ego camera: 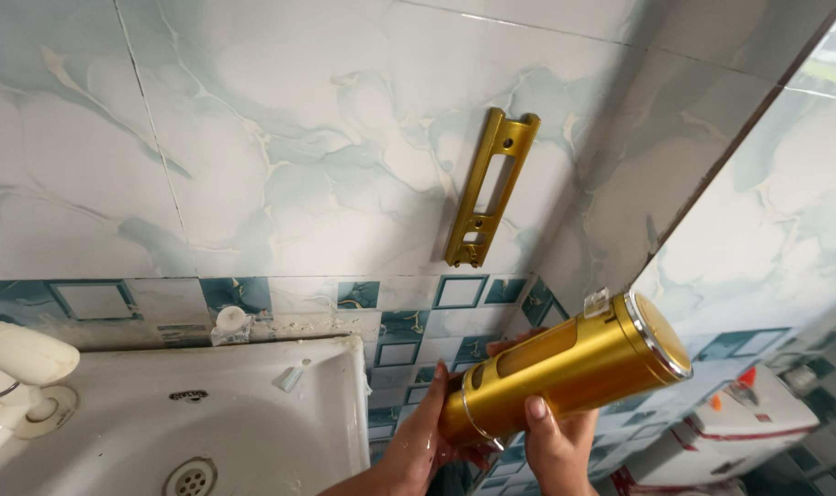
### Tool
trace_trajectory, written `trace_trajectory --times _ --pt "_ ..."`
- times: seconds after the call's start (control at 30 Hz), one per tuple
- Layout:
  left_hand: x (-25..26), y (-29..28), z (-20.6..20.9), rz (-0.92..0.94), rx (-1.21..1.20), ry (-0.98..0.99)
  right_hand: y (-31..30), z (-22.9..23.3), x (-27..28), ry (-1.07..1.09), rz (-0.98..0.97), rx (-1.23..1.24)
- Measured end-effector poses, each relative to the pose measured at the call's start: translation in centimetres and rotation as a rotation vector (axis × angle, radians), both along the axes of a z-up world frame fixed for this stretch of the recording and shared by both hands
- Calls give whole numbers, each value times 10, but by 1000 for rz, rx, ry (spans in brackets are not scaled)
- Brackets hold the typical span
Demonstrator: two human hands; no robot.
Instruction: The person fills a gold soap dispenser with liquid soap at a bathroom sink. They then mount the dispenser onto a wall bracket above the sink, adjusting it to ensure it is secure. Finally, they test the dispenser by pressing the pump to dispense soap into their hands.
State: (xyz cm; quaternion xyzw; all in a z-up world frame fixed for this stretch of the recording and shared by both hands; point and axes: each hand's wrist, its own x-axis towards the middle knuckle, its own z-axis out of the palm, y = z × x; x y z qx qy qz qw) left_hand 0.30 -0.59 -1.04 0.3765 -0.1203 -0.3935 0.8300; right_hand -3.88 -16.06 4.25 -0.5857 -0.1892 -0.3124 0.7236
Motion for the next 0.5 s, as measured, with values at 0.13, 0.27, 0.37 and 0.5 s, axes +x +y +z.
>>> trace_trajectory --times 0.13,0.27,0.37,0.5 --pt "4 -6 -18 28 45 95 -4 -10 3 37 25 -34" --pt "10 -4 -24 46 87 127 -1 -17 8 71 5 13" --pt "13 0 -22 30 67 82 2 -18 10 108 -4 26" --pt "18 8 -16 12 113 153 13 -14 11 115 -22 21"
